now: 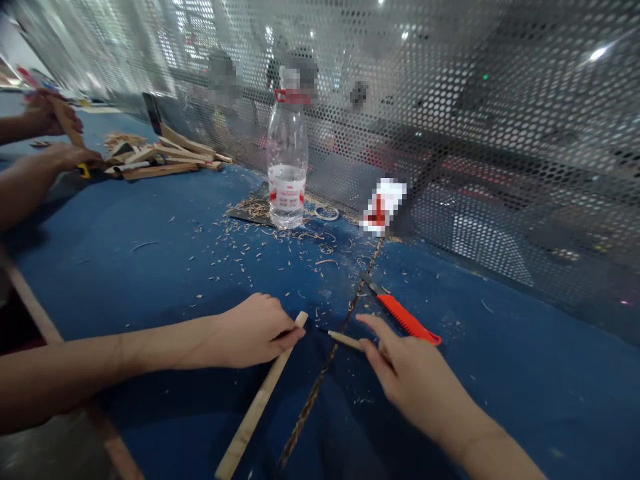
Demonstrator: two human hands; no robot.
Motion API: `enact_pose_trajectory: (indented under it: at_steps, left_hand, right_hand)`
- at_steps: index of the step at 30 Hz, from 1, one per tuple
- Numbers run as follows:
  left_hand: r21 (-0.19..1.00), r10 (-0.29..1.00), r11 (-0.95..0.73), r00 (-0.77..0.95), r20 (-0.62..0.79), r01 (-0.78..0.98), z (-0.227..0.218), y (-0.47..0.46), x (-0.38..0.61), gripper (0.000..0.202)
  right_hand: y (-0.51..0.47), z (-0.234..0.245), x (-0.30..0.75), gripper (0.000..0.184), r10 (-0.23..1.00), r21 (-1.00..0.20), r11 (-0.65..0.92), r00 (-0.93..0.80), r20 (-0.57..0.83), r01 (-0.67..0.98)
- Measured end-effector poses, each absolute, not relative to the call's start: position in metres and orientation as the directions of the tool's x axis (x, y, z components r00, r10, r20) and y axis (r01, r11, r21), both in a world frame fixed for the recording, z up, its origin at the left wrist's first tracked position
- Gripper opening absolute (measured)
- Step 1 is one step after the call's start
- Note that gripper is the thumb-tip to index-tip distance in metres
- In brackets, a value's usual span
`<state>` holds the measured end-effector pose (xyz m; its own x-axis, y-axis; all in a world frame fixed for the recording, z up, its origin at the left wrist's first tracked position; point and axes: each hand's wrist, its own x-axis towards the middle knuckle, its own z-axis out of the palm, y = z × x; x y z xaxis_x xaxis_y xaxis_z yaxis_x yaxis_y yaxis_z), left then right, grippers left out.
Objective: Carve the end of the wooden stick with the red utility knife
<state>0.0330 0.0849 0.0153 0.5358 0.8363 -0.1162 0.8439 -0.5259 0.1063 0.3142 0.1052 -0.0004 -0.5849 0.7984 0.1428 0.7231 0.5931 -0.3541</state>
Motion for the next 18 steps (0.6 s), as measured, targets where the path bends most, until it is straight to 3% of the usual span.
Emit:
enact_pose_trajectory:
  at_steps: [3, 5, 9, 12, 15, 18]
  left_hand:
    - [0.114, 0.841, -0.518, 0.529, -0.117, 0.848, 0.018, 0.074, 0.034, 0.042]
    - [0.156, 0.782, -0.606, 0.620, -0.061, 0.780, 0.021, 0.069, 0.023, 0.024]
    - [0.340, 0.508, -0.821, 0.858, 0.071, 0.458, 0.023, 0.068, -0.014, 0.020]
    - [0.412, 0.479, -0.821, 0.869, 0.123, 0.395, 0.016, 0.067, -0.029, 0.031]
    - [0.281, 0.423, -0.888, 0.888, 0.182, 0.365, 0.004, 0.060, -0.018, 0.035]
    - [0.047, 0.350, -0.935, 0.895, 0.275, 0.351, -0.006, 0.047, 0.012, 0.034]
  right_hand:
    - [0.084, -0.016, 0.307, 0.042, 0.743, -0.153, 0.670, -0.653, 0.151, 0.727]
    - [0.074, -0.022, 0.303, 0.041, 0.714, -0.114, 0.699, -0.681, 0.163, 0.706]
    - [0.068, -0.026, 0.301, 0.030, 0.732, -0.247, 0.680, -0.619, 0.285, 0.691]
    - [0.069, -0.025, 0.300, 0.028, 0.775, -0.311, 0.632, -0.567, 0.280, 0.710]
    - [0.069, -0.020, 0.299, 0.026, 0.807, -0.328, 0.589, -0.561, 0.184, 0.739]
    - [0.063, -0.013, 0.297, 0.026, 0.798, -0.332, 0.603, -0.546, 0.254, 0.726]
